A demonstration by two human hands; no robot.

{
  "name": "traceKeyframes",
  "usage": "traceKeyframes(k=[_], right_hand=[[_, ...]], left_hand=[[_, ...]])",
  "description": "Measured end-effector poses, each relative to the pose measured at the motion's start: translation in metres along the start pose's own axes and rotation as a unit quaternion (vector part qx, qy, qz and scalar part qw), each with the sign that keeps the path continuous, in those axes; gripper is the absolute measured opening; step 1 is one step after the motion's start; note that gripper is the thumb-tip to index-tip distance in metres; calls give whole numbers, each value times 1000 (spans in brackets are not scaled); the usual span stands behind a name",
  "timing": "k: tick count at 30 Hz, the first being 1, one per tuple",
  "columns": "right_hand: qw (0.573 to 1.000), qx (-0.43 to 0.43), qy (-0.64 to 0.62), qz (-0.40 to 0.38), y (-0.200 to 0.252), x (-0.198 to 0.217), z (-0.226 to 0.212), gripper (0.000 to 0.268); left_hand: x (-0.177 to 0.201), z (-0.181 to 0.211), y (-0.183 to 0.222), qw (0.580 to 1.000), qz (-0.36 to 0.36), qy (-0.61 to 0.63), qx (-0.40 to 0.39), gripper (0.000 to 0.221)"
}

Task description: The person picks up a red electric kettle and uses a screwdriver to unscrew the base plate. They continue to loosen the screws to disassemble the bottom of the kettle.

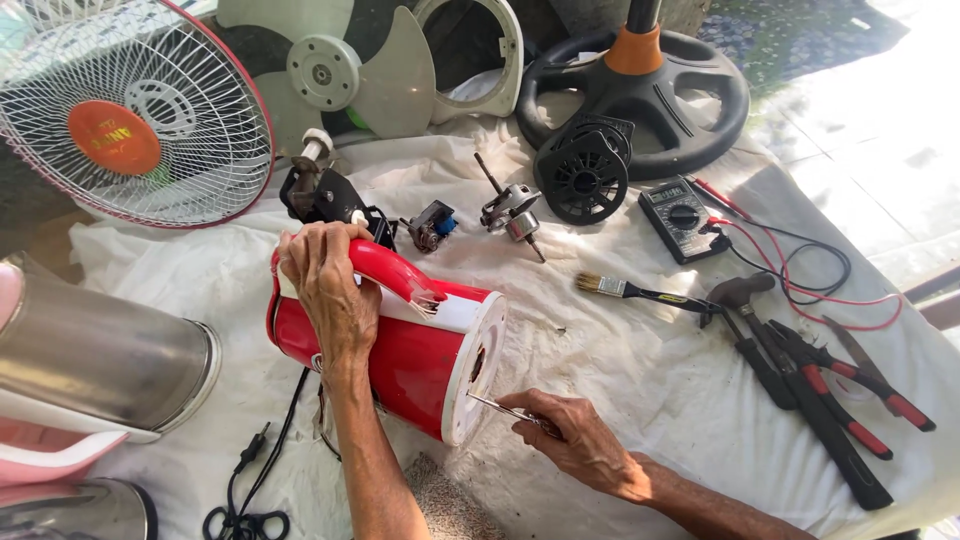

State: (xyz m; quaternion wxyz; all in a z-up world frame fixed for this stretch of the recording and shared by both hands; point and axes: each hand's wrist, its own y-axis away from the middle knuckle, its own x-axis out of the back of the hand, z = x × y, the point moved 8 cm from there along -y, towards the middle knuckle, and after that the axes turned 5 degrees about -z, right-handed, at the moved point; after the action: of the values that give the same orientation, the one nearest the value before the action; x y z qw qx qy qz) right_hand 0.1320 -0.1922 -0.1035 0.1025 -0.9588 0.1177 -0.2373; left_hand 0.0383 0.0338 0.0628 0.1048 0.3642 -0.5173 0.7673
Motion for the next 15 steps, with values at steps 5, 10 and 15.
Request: traceKeyframes(k=[5, 10, 15], right_hand=[[983, -116, -138, -30, -3, 2, 3, 26], [922, -216, -314, -72, 1, -16, 33, 33], [866, -245, -423, -107, 4, -23, 25, 34]], left_hand=[[0, 1, -1, 1000, 1, 5, -3, 44], [-1, -2, 0, 1000, 6, -1, 2, 32], [-3, -3, 0, 1000, 0, 3, 0, 48]])
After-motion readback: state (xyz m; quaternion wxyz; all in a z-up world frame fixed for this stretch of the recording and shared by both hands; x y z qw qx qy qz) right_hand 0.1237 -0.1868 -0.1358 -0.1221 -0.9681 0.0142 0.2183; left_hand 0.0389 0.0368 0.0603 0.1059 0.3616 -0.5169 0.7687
